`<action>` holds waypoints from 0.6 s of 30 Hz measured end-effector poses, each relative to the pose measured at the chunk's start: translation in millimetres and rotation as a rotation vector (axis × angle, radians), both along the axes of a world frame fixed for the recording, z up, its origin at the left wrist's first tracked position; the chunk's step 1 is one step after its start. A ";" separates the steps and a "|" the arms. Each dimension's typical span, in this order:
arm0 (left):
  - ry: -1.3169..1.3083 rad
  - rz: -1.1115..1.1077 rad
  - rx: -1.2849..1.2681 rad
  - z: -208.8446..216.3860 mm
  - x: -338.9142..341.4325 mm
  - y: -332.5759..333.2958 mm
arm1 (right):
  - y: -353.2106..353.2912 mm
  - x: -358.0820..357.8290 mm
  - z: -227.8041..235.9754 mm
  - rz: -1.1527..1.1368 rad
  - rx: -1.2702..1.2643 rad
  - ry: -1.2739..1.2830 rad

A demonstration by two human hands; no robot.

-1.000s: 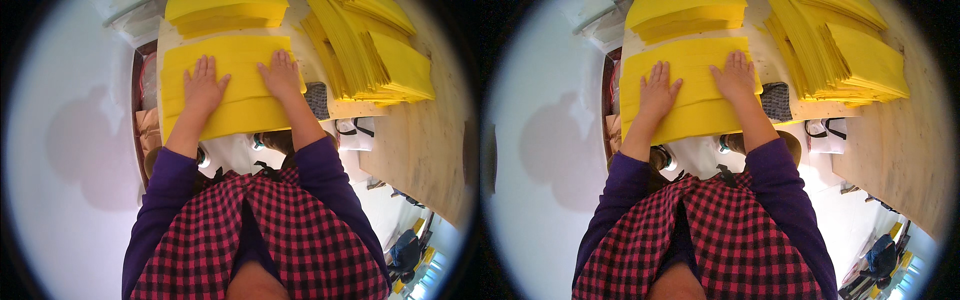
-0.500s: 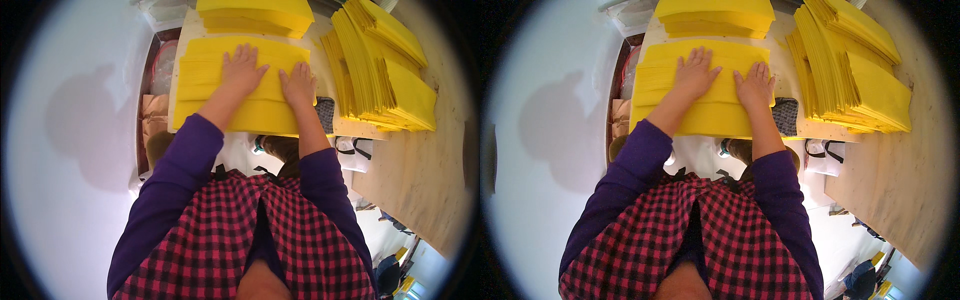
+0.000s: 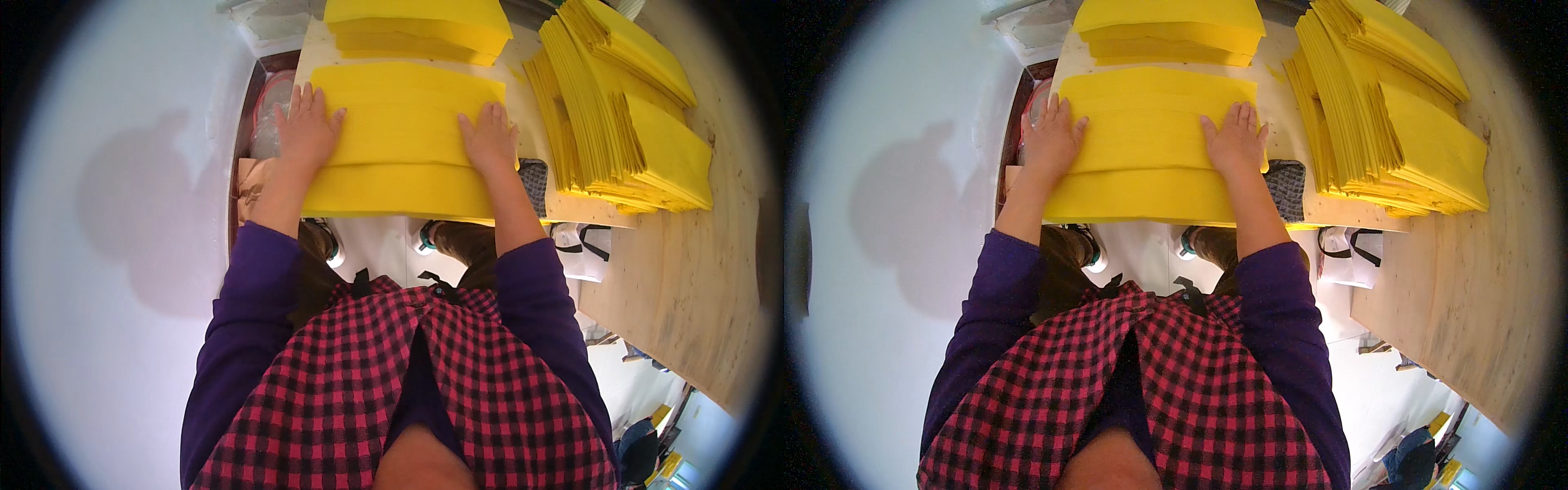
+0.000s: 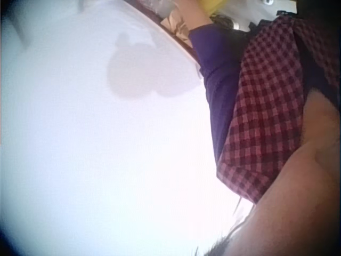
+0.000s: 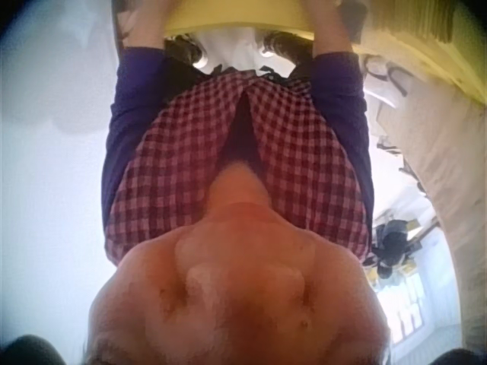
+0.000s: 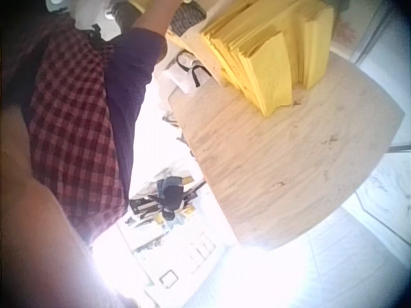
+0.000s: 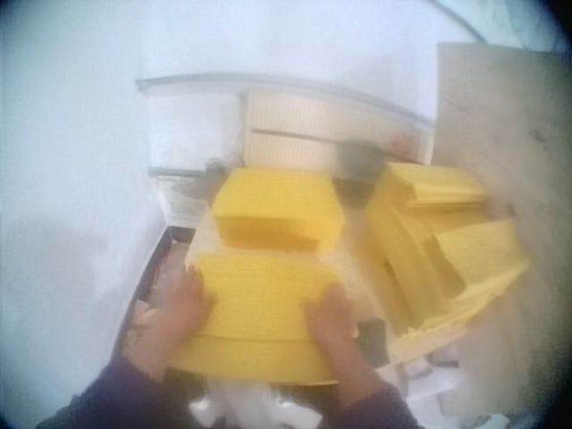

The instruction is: The person folds multiple yellow sheets of material on a table, aligning edges and pressing folds flat. The folded sheets are stacked on the table as the task proceeds.

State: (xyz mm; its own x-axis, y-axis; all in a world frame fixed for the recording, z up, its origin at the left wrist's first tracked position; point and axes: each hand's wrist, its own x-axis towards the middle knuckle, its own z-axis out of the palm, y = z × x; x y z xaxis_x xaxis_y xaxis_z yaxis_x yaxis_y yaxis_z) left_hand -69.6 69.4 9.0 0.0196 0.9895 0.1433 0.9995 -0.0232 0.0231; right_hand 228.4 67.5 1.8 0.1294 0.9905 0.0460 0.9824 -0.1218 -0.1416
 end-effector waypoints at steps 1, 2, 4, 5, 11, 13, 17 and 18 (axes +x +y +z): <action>0.052 -0.014 0.040 4.7 -0.9 0.9 | 0.3 0.5 0.5 0.002 -0.008 -0.020; 0.026 -0.066 0.077 9.6 0.4 3.8 | 0.9 0.6 1.0 -0.002 -0.020 0.002; -0.024 -0.163 0.168 17.3 11.0 13.4 | 2.7 -0.2 2.2 -0.011 -0.064 0.016; -0.037 -0.188 0.137 17.8 20.9 16.6 | 2.6 -0.8 2.6 -0.015 -0.075 0.011; -0.193 -0.150 -0.100 -6.1 46.4 9.8 | -2.7 -1.7 0.4 -0.001 0.025 -0.016; -0.181 -0.118 -0.021 -14.3 31.2 1.3 | -4.2 -0.2 -0.7 -0.011 0.001 -0.004; -0.140 -0.112 0.049 -11.0 6.9 2.6 | 1.4 7.8 4.6 -0.004 -0.034 0.020; -0.122 -0.117 0.047 -5.6 2.2 6.5 | 6.9 13.5 10.0 0.005 -0.058 0.026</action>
State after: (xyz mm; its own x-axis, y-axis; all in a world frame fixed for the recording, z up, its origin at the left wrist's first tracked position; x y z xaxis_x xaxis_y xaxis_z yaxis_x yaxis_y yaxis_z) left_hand -67.4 75.9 3.4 0.1136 0.9737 0.1973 0.9798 -0.1427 0.1399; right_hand 241.8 74.3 11.8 0.1253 0.9920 -0.0145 0.9790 -0.1260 -0.1604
